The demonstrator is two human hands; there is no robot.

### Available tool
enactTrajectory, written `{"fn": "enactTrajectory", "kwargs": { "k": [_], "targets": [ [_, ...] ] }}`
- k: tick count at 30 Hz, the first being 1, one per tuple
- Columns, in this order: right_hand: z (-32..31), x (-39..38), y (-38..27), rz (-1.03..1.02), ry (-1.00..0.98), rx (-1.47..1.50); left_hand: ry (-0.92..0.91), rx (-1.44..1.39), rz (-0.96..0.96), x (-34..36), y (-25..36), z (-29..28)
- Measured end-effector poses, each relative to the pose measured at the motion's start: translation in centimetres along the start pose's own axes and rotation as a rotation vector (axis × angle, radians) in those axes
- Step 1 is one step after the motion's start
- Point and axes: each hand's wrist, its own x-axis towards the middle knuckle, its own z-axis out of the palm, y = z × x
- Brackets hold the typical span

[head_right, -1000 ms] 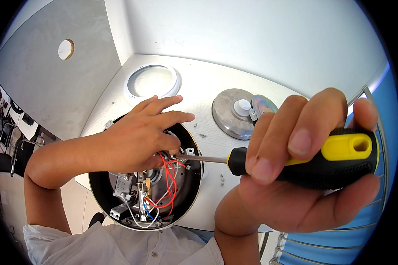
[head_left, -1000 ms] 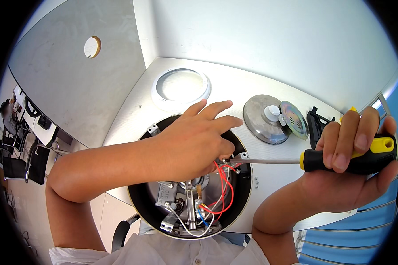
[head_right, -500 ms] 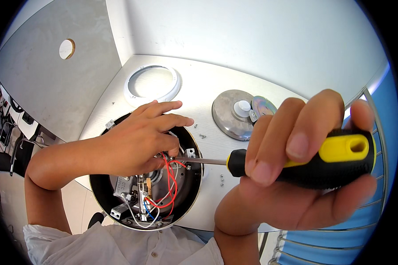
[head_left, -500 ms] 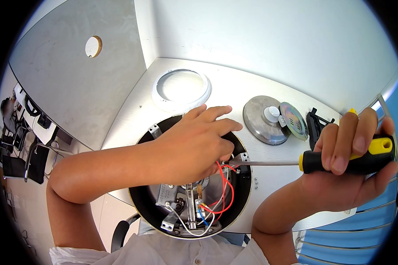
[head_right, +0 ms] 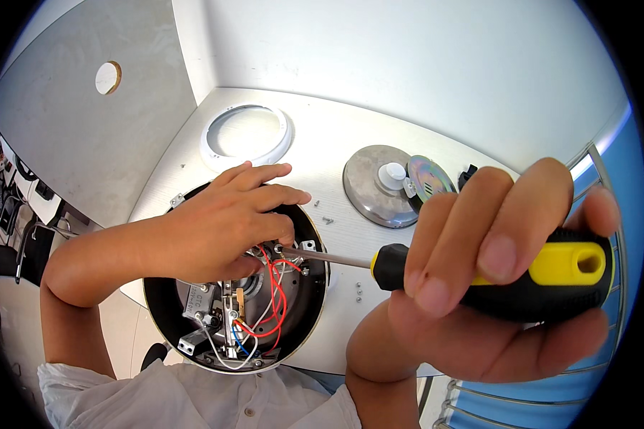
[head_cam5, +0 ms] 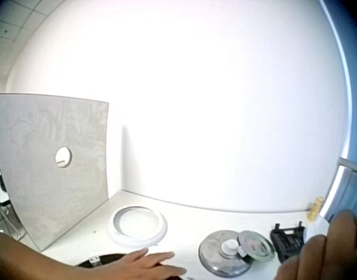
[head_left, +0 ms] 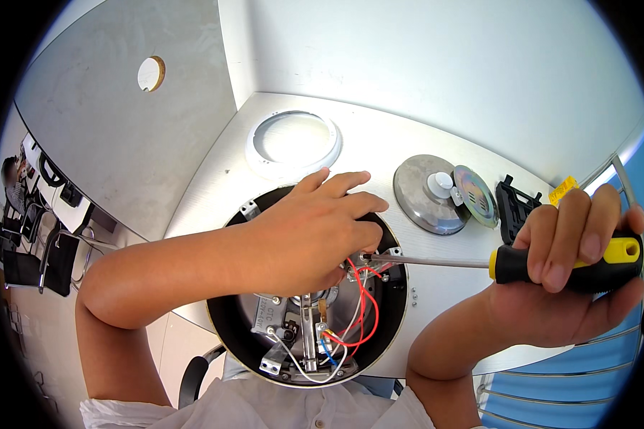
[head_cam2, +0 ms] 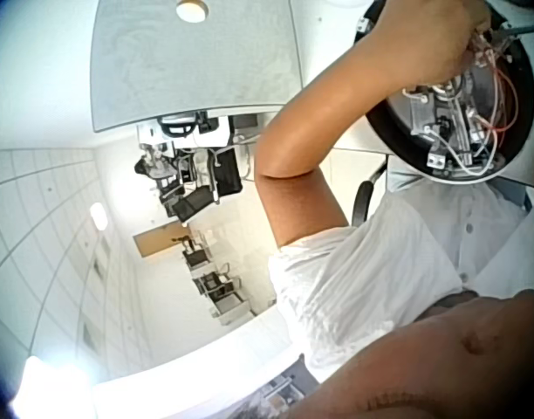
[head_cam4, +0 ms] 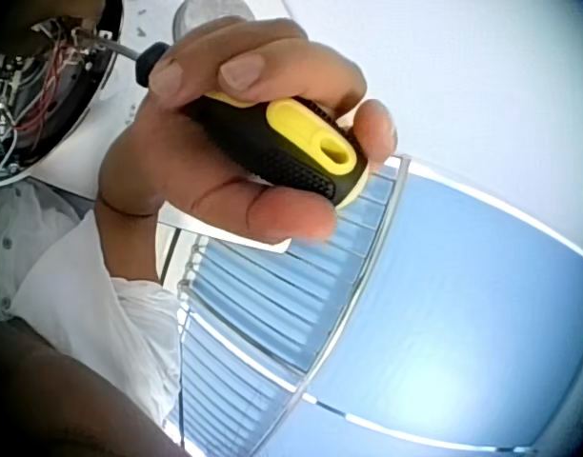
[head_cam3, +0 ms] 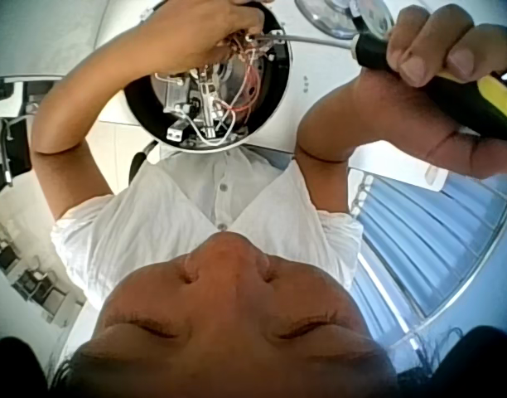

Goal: The person uses a screwdriver to tighten screws on a circular electronic device with exposed wiring. They repeatedly adjust wires and secure components inside the device's housing.

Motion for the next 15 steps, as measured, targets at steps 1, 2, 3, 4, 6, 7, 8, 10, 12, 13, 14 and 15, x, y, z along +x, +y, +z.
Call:
{"fn": "enactTrajectory", "kwargs": {
  "k": [1, 2, 3, 4, 6, 7, 8, 10, 12, 13, 14, 15],
  "targets": [
    [-0.06, 0.01, 0.11, -0.003, 0.001, 0.001, -0.003, 0.013, -0.004, -0.03, 0.05, 0.03],
    [-0.11, 0.02, 0.21, -0.010, -0.010, -0.002, -0.007, 0.018, -0.010, -0.05, 0.11, 0.06],
    [-0.15, 0.03, 0.29, -0.014, -0.006, -0.002, -0.003, 0.039, -0.013, -0.07, 0.18, 0.09],
    [-0.18, 0.03, 0.35, -0.022, -0.016, -0.005, 0.001, 0.051, -0.020, -0.10, 0.26, 0.14],
    [-0.20, 0.03, 0.32, -0.022, -0.016, -0.007, 0.013, 0.069, -0.028, -0.07, 0.33, 0.20],
    [-0.18, 0.02, 0.21, -0.015, -0.007, -0.007, 0.022, 0.077, -0.031, -0.03, 0.35, 0.23],
    [-0.21, 0.04, 0.15, -0.011, -0.013, -0.004, 0.030, 0.080, -0.033, -0.01, 0.35, 0.25],
    [-0.28, 0.09, 0.03, 0.003, -0.004, 0.009, 0.026, 0.086, -0.029, 0.01, 0.32, 0.24],
    [-0.41, 0.15, 0.03, 0.014, -0.005, 0.032, 0.021, 0.094, -0.014, 0.03, 0.27, 0.23],
    [-0.50, 0.19, 0.10, 0.018, -0.003, 0.048, 0.019, 0.102, 0.000, 0.05, 0.26, 0.22],
    [-0.60, 0.21, 0.18, 0.022, -0.006, 0.055, 0.018, 0.110, 0.013, 0.07, 0.26, 0.24],
    [-0.68, 0.21, 0.27, 0.026, 0.008, 0.075, 0.027, 0.098, 0.005, 0.14, 0.27, 0.30]
  ]
}}
